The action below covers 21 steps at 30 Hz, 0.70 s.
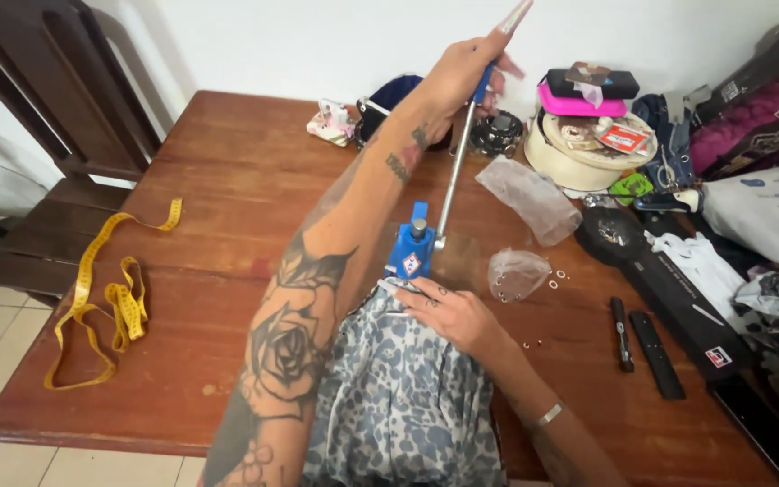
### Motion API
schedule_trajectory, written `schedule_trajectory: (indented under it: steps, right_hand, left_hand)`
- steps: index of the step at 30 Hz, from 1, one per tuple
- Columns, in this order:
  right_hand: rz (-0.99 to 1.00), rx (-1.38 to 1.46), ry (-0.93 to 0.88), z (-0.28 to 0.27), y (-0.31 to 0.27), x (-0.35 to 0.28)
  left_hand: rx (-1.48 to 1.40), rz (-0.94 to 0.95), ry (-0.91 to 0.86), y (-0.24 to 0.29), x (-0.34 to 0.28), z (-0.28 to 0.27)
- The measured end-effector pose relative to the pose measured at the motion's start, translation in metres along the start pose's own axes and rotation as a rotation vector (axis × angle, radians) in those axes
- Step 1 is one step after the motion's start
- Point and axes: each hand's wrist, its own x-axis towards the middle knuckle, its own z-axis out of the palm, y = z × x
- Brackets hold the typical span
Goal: Attaching metal eyelets to the edge of a leopard-print garment using a manual hand press machine.
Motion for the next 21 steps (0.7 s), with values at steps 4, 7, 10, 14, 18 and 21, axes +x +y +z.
schedule_trajectory:
  steps: [4, 7, 10, 14, 18, 21]
  right_hand:
    - [0.207, 0.495, 0.025, -0.031, 0.003, 0.002]
    - [0.49, 0.766, 0.131, -0.04, 0.003, -0.022]
    - [0.918, 0.777, 0.11, -0.039, 0.005, -0.03]
    - [1.258, 0.985, -0.17, -0.043, 0.003, 0.0]
    - [1.276, 1.025, -0.245, 0.006, 0.014, -0.02]
    - [1.332, 1.262, -0.024, 0.02, 0.012, -0.018]
  left_hand:
    - [-0.033, 0.087, -0.08, -0.006, -0.063, -0.03]
    - [0.296, 0.088, 0.176, -0.016, -0.183, -0.053]
    - [0.54, -0.166, 0.356, -0.083, -0.282, -0.072]
    - [0.585, -0.386, 0.3, -0.158, -0.333, -0.081]
    - [0.515, -0.512, 0.185, -0.243, -0.31, -0.109]
    - [0.183, -0.391, 0.191, -0.273, -0.291, -0.118]
